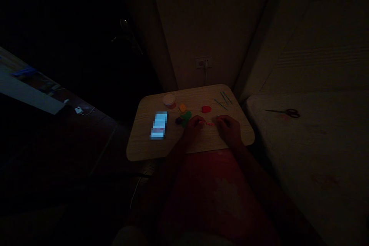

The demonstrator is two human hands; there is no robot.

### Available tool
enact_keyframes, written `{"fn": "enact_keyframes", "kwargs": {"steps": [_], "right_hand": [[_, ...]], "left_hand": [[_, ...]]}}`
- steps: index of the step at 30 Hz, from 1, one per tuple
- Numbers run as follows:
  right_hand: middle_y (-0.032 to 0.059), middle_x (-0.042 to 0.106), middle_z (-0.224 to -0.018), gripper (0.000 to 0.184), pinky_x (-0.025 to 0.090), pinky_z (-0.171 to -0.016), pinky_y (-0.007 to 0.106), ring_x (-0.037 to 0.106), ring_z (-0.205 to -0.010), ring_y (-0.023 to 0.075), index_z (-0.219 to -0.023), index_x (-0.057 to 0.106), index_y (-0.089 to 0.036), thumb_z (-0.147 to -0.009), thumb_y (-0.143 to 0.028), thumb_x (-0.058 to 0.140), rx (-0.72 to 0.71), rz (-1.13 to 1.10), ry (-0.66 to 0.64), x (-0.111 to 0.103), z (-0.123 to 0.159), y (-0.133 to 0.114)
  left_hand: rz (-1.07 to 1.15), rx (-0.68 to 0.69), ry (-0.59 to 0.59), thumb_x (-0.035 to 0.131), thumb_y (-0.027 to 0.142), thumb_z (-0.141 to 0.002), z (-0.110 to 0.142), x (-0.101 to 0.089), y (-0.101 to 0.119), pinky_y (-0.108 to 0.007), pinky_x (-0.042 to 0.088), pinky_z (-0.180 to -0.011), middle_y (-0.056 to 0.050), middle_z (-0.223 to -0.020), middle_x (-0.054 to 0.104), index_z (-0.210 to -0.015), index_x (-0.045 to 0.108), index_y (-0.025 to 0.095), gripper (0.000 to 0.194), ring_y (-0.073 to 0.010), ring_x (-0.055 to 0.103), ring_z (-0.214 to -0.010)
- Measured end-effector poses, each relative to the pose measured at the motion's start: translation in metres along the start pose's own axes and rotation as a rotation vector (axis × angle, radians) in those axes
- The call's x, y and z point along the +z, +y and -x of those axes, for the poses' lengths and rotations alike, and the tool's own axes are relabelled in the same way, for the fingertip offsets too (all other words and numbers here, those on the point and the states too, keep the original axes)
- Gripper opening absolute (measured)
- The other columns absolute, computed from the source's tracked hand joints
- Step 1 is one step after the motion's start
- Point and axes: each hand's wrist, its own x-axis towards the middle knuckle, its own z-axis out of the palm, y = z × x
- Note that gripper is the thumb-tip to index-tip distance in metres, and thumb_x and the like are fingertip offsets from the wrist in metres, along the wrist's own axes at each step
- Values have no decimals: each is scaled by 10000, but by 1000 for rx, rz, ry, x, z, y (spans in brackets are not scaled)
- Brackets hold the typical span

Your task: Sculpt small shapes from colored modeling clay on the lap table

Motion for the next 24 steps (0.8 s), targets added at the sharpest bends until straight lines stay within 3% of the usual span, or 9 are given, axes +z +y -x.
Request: {"fn": "enact_keyframes", "kwargs": {"steps": [7,13,19,24], "right_hand": [[32,708,-743,190,473,-658,293,604,-691,180,-783,701,-187,-799,-376,681,24,9,6,2,0,1],[38,729,-775,174,499,-685,306,633,-714,191,-814,712,-189,-771,-357,712,36,-8,25,3,0,3],[93,800,-947,283,552,-796,368,716,-845,245,-952,792,-190,-862,-421,656,16,0,-17,0,1,3],[88,796,-897,349,551,-790,368,710,-802,237,-1008,796,-191,-936,-437,559,22,2,-14,-1,0,1]], "left_hand": [[-11,-32,2,625,332,-848,0,0,-1,-249,428,-679,-1,-796,604,-868,637,171,163,-142,536,-744],[-15,-41,-5,632,338,-853,0,0,0,-247,422,-655,-2,-780,608,-888,650,171,171,-145,530,-731],[-18,-16,-16,625,390,-846,-1,-1,-2,-257,426,-683,-3,-794,596,-887,635,171,223,-146,532,-740],[-8,-25,-10,615,362,-854,-1,0,-3,-250,414,-658,-1,-780,590,-881,634,172,193,-144,532,-731]]}}
